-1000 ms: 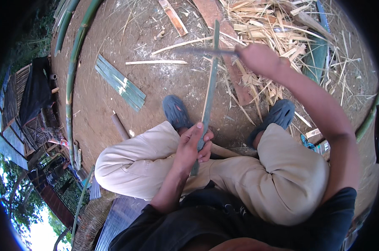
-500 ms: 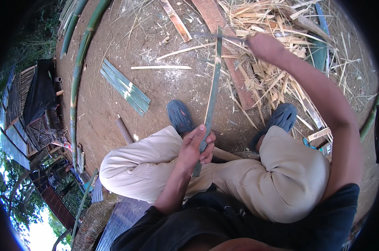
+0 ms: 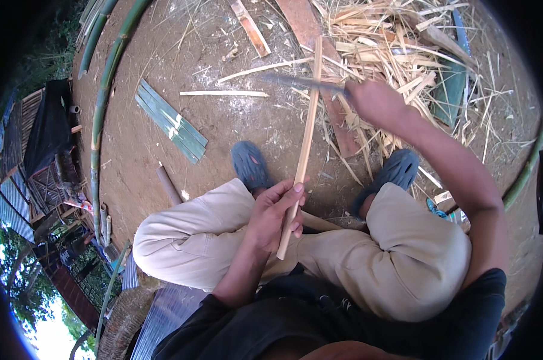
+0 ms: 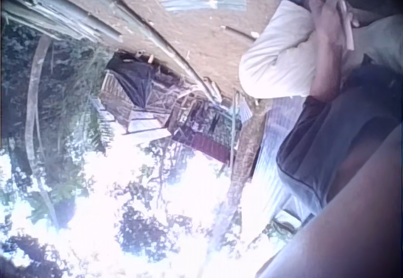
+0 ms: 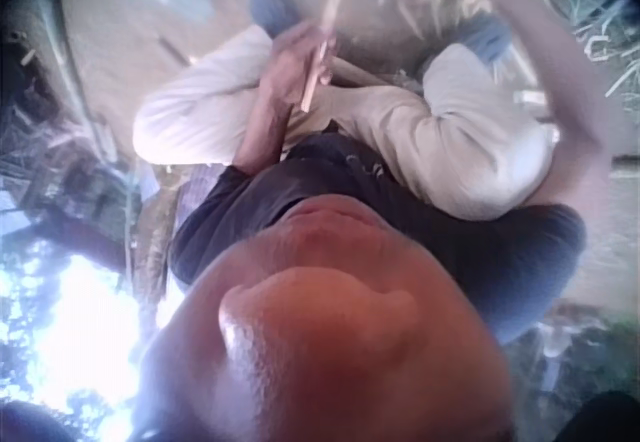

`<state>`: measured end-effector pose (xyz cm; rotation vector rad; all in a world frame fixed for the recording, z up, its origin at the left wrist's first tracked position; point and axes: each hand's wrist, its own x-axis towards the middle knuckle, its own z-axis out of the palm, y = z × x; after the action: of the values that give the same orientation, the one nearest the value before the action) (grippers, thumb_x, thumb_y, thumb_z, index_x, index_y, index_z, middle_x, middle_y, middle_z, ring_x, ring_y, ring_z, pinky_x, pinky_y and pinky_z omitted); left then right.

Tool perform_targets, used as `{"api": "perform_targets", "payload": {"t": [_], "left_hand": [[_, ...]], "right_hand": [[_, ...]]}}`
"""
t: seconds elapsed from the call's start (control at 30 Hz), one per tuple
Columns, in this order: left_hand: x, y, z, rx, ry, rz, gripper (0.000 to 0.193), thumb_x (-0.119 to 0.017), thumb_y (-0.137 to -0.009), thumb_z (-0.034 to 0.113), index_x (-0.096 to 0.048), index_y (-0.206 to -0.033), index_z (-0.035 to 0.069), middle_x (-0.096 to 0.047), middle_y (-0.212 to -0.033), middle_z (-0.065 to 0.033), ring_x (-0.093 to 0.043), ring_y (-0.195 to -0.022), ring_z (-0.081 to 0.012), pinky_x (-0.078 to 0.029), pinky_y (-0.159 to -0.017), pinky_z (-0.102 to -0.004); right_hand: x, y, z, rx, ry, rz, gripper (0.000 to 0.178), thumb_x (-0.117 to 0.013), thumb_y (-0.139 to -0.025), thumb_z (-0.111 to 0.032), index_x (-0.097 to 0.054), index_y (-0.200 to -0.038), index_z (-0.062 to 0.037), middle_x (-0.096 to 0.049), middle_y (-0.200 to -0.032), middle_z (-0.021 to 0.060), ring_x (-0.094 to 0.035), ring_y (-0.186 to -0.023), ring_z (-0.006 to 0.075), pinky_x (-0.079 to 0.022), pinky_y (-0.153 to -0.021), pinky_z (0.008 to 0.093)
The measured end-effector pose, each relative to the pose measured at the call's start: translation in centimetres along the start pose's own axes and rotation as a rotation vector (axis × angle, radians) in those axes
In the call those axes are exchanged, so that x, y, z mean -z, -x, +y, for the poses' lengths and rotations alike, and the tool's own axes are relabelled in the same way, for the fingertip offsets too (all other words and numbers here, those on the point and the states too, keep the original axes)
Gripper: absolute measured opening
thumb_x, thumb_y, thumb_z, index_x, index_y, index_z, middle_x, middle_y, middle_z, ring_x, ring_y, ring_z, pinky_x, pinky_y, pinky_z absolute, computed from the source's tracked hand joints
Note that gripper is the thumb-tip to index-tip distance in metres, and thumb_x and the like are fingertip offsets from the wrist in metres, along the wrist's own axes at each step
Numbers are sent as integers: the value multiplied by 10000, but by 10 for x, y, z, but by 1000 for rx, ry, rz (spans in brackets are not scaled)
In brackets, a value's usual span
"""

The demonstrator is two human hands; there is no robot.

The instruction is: The person sits on the ground and uses a machete to split long bamboo poles into thin strips. They hold the bamboo with one hand and strike it with the machete to separate the material, accumulating a pile of bamboo strips and shavings.

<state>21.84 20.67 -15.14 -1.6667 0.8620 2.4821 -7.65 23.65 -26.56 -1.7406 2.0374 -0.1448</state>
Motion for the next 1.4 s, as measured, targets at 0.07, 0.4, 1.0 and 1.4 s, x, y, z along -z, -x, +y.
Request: {"api": "perform_targets", "payload": {"t": [0.07,0.4,1.0,1.4], "left_hand": [[0,-3,1,25,42,-17,362,-527,-1005,191,-518,-1348,76,-541,-828,-13,-465,-447,-57,-411,-359,-221],[-18,-2,-2,-17,-21,16,209,-566,-988,186,-590,-1137,42,-560,-816,-9,-452,-422,-59,-356,-342,-223],[-1,8,4,22,-26,-27,219,-554,-993,191,-582,-1161,53,-534,-796,12,-416,-440,-45,-325,-362,-205],[9,3,-1,32,-30,-36,207,-554,-991,183,-577,-1151,54,-565,-806,0,-445,-447,-55,-342,-364,-209]], "right_hand": [[12,27,-40,79,-89,-153,231,-582,-835,-69,-588,-1041,35,-638,-647,130,-674,-581,280,-557,-517,406],[4,13,9,-123,-55,-172,233,-500,-904,-76,-562,-1083,60,-650,-714,148,-663,-584,270,-554,-503,413],[14,-26,83,-255,261,-16,191,-487,-923,-89,-611,-1040,-4,-680,-819,189,-699,-763,331,-579,-670,433],[5,-26,92,-284,173,-32,197,-473,-963,-111,-579,-1066,20,-664,-765,173,-692,-667,297,-585,-547,402]]}}
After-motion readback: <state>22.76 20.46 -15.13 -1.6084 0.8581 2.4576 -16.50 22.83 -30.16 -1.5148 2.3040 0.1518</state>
